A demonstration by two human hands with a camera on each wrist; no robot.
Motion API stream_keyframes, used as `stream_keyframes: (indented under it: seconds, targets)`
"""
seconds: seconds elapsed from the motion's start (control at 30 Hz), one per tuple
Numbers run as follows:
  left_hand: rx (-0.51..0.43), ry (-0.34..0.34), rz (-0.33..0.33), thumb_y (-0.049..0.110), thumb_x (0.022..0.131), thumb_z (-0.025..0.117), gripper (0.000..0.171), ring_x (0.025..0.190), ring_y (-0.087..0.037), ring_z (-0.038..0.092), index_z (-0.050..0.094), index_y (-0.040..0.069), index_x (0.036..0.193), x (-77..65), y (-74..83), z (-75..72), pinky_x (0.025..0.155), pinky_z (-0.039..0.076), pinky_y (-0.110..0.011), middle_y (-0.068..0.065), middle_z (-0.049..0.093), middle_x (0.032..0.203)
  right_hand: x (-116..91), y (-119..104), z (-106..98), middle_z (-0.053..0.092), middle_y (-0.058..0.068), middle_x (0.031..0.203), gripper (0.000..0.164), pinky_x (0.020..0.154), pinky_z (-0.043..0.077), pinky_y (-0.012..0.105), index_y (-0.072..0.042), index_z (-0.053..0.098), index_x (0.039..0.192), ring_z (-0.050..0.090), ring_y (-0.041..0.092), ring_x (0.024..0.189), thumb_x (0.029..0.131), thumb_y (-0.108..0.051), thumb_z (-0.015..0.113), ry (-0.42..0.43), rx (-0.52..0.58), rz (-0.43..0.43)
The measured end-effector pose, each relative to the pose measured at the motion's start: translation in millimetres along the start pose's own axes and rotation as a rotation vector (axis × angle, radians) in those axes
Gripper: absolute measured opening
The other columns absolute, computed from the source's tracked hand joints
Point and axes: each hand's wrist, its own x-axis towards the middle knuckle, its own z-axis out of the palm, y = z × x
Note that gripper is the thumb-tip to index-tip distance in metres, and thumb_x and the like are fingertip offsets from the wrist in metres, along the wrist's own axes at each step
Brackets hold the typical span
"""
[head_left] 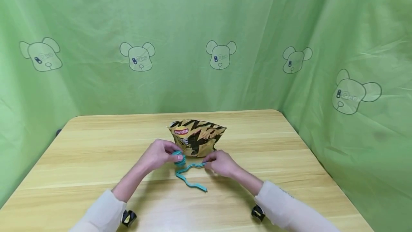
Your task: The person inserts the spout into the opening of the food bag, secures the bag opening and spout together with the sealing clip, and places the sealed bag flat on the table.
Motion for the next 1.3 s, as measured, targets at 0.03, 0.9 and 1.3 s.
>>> stream_keyframes:
  seconds: [0.03,0.9,1.3]
  targets:
    - [0.0,0.002,-0.001,0.023,0.085,0.083,0.018,0.081,-0.014,0.064,0.079,0.016,0.102,-0.2,0.3,-0.5,0.074,0.053,-0.031,0.003,0.072,0.084,0,0,0,0.072,0.005,0.099,0.016,0.065,0.049,0.03,-0.006,0.077,0.102,0.058,0.015,0.07,0.089,-0.01,0.07,0.005,-0.016,-0.004]
    - [-0.057,0.036,-0.009,0.024,0.085,0.083,0.028,0.086,-0.015,0.07,0.076,0.012,0.108,-0.4,1.9,-14.8,0.09,0.056,-0.042,0.0,0.075,0.093,-4,-33,-24,0.072,0.005,0.096,0.022,0.074,0.053,0.03,-0.005,0.073,0.113,0.062,0.014,0.08,0.094,-0.011,0.064,0.03,-0.053,-0.086]
    - [-0.076,0.033,0.019,0.024,0.085,0.083,0.033,0.085,-0.015,0.071,0.075,0.007,0.112,-0.6,3.4,-21.5,0.088,0.057,-0.04,-0.001,0.076,0.092,-22,-92,-54,0.076,-0.001,0.096,0.017,0.074,0.056,0.029,-0.009,0.077,0.109,0.067,0.009,0.083,0.097,-0.017,0.066,0.128,-0.132,-0.287]
